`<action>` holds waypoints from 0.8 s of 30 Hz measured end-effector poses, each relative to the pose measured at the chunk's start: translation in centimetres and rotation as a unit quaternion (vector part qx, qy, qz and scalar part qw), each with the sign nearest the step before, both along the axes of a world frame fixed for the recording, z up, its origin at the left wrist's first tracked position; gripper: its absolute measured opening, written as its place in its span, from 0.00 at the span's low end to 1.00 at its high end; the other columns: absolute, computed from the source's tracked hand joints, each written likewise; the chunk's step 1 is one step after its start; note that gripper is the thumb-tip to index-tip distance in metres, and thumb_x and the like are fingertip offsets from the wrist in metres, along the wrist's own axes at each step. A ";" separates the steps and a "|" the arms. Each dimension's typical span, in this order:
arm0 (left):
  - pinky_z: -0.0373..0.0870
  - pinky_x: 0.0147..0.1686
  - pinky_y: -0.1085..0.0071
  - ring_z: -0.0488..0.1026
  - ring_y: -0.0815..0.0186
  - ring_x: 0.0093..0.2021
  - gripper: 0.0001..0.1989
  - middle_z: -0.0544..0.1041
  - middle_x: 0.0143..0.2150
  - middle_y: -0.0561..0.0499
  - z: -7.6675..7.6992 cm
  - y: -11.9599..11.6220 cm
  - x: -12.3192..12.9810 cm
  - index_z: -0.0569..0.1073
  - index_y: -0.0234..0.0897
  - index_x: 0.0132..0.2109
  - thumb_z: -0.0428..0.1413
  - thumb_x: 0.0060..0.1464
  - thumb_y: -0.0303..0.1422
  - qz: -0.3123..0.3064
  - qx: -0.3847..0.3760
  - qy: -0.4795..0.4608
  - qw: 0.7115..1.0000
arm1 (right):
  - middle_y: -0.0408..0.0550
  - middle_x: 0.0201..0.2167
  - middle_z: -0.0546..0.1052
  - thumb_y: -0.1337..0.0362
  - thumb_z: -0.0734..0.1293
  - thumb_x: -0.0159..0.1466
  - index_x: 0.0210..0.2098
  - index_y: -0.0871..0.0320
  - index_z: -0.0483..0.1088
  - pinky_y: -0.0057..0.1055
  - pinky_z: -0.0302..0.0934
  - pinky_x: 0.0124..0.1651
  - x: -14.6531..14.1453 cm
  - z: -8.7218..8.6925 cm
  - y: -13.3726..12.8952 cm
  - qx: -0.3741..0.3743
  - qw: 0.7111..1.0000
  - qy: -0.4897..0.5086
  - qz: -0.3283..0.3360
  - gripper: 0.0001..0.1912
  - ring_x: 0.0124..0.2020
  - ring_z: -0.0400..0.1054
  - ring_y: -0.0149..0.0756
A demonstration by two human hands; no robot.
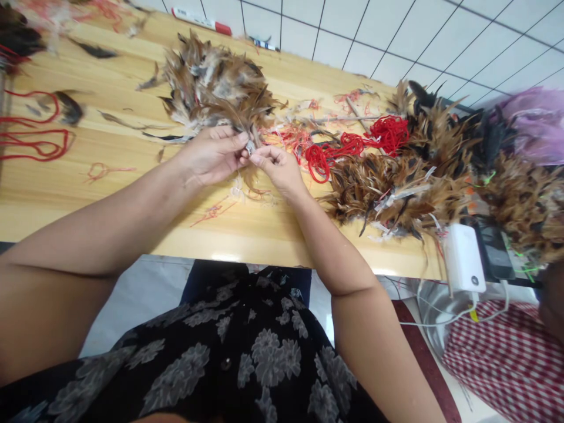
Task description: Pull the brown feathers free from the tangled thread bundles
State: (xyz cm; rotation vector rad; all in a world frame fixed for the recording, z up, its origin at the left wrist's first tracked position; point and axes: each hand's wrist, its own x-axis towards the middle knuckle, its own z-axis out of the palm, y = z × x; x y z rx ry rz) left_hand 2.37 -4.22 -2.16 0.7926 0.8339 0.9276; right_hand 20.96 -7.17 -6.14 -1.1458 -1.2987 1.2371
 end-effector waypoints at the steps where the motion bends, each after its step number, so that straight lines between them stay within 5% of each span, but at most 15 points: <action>1: 0.72 0.35 0.75 0.73 0.71 0.30 0.22 0.79 0.30 0.54 0.0 0.0 0.0 0.80 0.37 0.34 0.77 0.79 0.24 0.002 0.004 0.000 1.000 | 0.45 0.40 0.88 0.33 0.92 0.61 0.37 0.52 0.80 0.42 0.81 0.65 0.0 0.0 0.0 -0.001 1.000 -0.001 0.002 0.33 0.52 0.84 0.42; 5: 0.74 0.35 0.74 0.76 0.70 0.30 0.23 0.79 0.31 0.55 0.2 -0.1 0.0 0.78 0.39 0.36 0.84 0.72 0.29 0.009 0.011 -0.009 1.000 | 0.45 0.39 0.87 0.35 0.92 0.61 0.38 0.52 0.80 0.39 0.80 0.61 0.1 -0.1 0.1 -0.007 1.000 -0.007 0.006 0.32 0.51 0.83 0.42; 9: 0.72 0.38 0.69 0.74 0.67 0.33 0.21 0.80 0.30 0.54 0.5 -0.4 0.1 0.80 0.40 0.35 0.78 0.77 0.26 0.013 0.019 0.011 1.000 | 0.45 0.39 0.86 0.35 0.93 0.60 0.39 0.52 0.80 0.38 0.79 0.56 0.1 -0.3 0.1 -0.010 1.000 -0.014 0.005 0.34 0.48 0.81 0.40; 13: 0.71 0.44 0.67 0.77 0.64 0.39 0.18 0.81 0.32 0.54 -0.1 -0.6 -0.1 0.82 0.41 0.39 0.79 0.77 0.27 -0.002 0.046 0.015 0.999 | 0.44 0.37 0.86 0.34 0.92 0.60 0.36 0.52 0.77 0.39 0.80 0.61 -0.3 0.0 0.0 -0.004 1.000 -0.003 0.001 0.35 0.52 0.83 0.42; 17: 0.71 0.39 0.69 0.73 0.66 0.35 0.20 0.80 0.32 0.53 -0.6 -0.3 -0.2 0.81 0.40 0.37 0.81 0.75 0.29 -0.012 0.071 0.000 0.997 | 0.44 0.38 0.85 0.34 0.92 0.61 0.35 0.52 0.76 0.40 0.81 0.64 -0.5 0.1 -0.1 -0.009 1.000 -0.004 -0.010 0.34 0.54 0.84 0.43; 24: 0.70 0.40 0.71 0.69 0.67 0.34 0.24 0.76 0.31 0.53 -0.6 -0.1 0.4 0.78 0.40 0.34 0.67 0.83 0.18 0.071 0.117 0.019 0.990 | 0.44 0.37 0.84 0.28 0.90 0.59 0.39 0.52 0.82 0.39 0.77 0.57 0.3 -1.2 0.6 0.009 1.000 -0.027 -0.010 0.36 0.49 0.80 0.41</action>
